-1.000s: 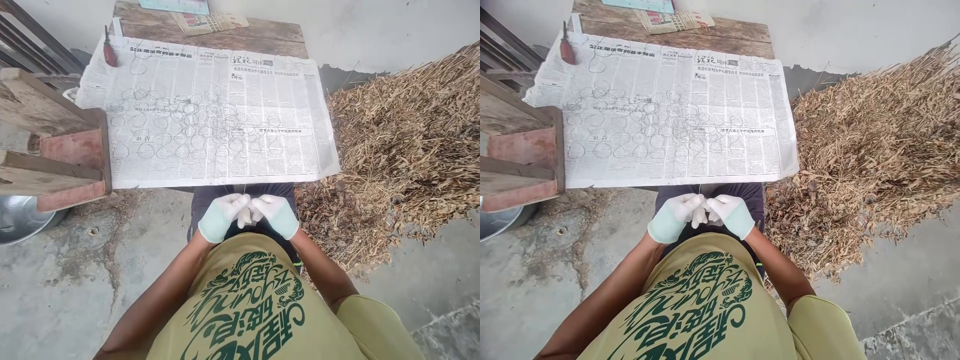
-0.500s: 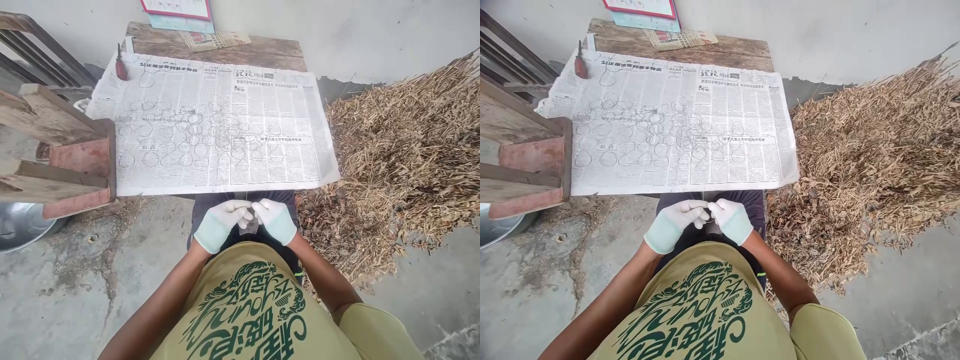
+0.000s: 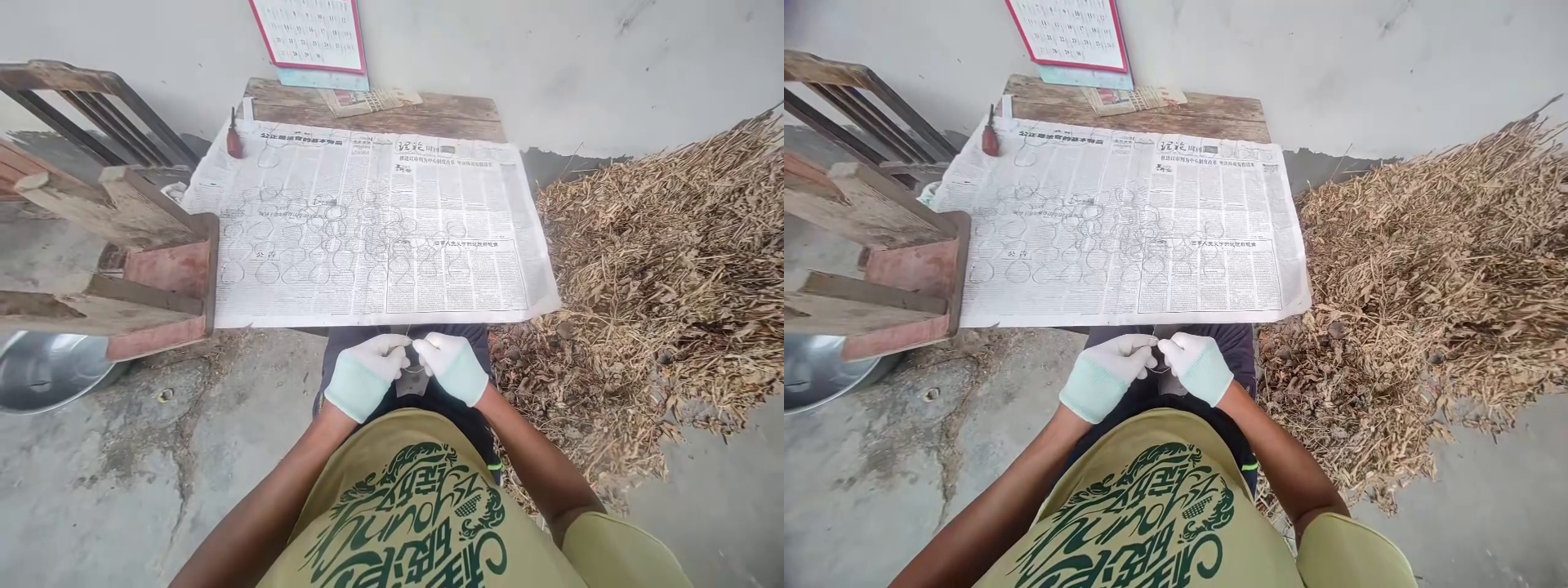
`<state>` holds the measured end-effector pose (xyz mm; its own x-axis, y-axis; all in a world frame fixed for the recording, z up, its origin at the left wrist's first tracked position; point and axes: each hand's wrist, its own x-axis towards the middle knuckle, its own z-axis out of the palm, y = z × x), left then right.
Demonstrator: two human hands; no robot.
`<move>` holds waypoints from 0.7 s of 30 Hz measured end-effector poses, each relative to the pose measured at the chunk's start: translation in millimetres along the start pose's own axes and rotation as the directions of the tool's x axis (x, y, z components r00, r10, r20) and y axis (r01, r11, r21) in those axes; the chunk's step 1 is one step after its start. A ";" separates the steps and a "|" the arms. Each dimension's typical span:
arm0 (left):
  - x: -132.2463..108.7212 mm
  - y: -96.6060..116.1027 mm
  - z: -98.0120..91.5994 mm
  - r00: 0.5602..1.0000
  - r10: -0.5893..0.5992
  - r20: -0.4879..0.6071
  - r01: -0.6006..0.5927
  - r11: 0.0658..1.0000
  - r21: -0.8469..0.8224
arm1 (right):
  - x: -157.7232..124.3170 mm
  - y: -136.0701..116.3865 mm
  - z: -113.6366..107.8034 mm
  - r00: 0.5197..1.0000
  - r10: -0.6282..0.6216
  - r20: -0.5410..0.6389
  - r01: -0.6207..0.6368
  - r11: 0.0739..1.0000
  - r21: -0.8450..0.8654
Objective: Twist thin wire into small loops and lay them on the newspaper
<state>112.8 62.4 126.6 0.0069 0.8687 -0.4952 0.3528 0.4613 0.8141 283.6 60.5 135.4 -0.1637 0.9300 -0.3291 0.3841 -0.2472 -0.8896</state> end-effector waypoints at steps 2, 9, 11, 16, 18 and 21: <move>-0.8 3.7 -1.9 1.000 0.003 0.015 -0.002 0.999 -0.047 | -0.1 -2.8 -1.5 1.000 0.010 0.002 -0.010 1.000 0.011; -6.1 16.4 -21.1 0.993 0.109 0.044 -0.103 0.987 -0.127 | 1.4 -8.4 -11.3 0.998 0.026 0.064 -0.029 0.998 0.058; -5.3 17.4 -22.2 0.995 0.096 0.024 -0.094 0.991 -0.096 | 2.1 -8.5 -12.0 0.996 0.022 0.081 -0.026 0.999 0.046; -2.1 8.1 -10.5 0.995 0.092 0.046 -0.086 0.989 -0.120 | 2.8 -7.2 -5.9 0.994 0.036 0.106 -0.040 0.999 0.031; 1.1 3.3 -7.1 0.989 0.125 0.077 -0.117 0.988 -0.104 | 4.8 -4.3 -3.4 0.991 0.054 0.122 -0.057 0.998 0.020; 12.5 7.2 -17.3 0.985 0.164 0.052 -0.162 0.986 -0.049 | 9.0 2.0 -3.0 0.991 -0.039 0.129 0.036 0.999 0.030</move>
<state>99.2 79.7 131.5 0.1137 0.9220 -0.3701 0.3010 0.3231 0.8972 285.7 69.1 131.6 -0.2951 0.8960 -0.3320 0.3508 -0.2216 -0.9099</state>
